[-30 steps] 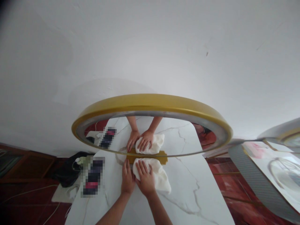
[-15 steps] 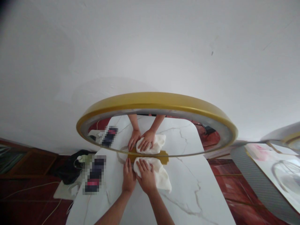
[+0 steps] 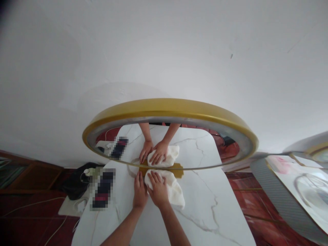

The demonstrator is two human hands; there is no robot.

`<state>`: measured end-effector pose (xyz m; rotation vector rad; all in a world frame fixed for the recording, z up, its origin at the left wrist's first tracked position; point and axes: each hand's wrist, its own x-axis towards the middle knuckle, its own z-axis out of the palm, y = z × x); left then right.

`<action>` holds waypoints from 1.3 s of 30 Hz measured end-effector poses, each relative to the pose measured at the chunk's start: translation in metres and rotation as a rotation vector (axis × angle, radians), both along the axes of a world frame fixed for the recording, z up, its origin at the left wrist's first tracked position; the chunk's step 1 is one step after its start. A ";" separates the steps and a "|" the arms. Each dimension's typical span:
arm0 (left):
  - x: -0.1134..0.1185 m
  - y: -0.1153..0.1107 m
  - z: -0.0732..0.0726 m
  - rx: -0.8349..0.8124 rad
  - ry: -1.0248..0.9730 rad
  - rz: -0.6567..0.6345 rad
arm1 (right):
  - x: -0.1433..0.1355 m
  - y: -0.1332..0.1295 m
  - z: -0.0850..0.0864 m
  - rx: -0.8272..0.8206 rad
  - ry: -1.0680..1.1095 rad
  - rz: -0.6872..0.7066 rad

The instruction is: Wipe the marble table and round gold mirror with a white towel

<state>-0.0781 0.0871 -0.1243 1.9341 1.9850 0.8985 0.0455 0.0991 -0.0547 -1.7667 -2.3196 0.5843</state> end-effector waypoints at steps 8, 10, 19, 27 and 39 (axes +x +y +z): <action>-0.001 -0.002 -0.002 -0.033 -0.065 0.019 | 0.012 -0.019 -0.008 -0.008 0.018 0.016; -0.001 -0.002 -0.004 -0.021 -0.092 0.023 | 0.023 -0.034 -0.014 -0.009 0.000 0.027; -0.006 -0.001 0.008 0.030 0.009 0.073 | 0.060 -0.098 -0.041 0.114 -0.099 -0.056; -0.071 -0.008 0.039 -0.041 0.411 0.158 | 0.060 -0.095 -0.047 0.125 -0.068 -0.080; -0.073 -0.023 0.084 0.133 0.163 0.035 | 0.063 -0.102 -0.031 0.275 0.045 -0.211</action>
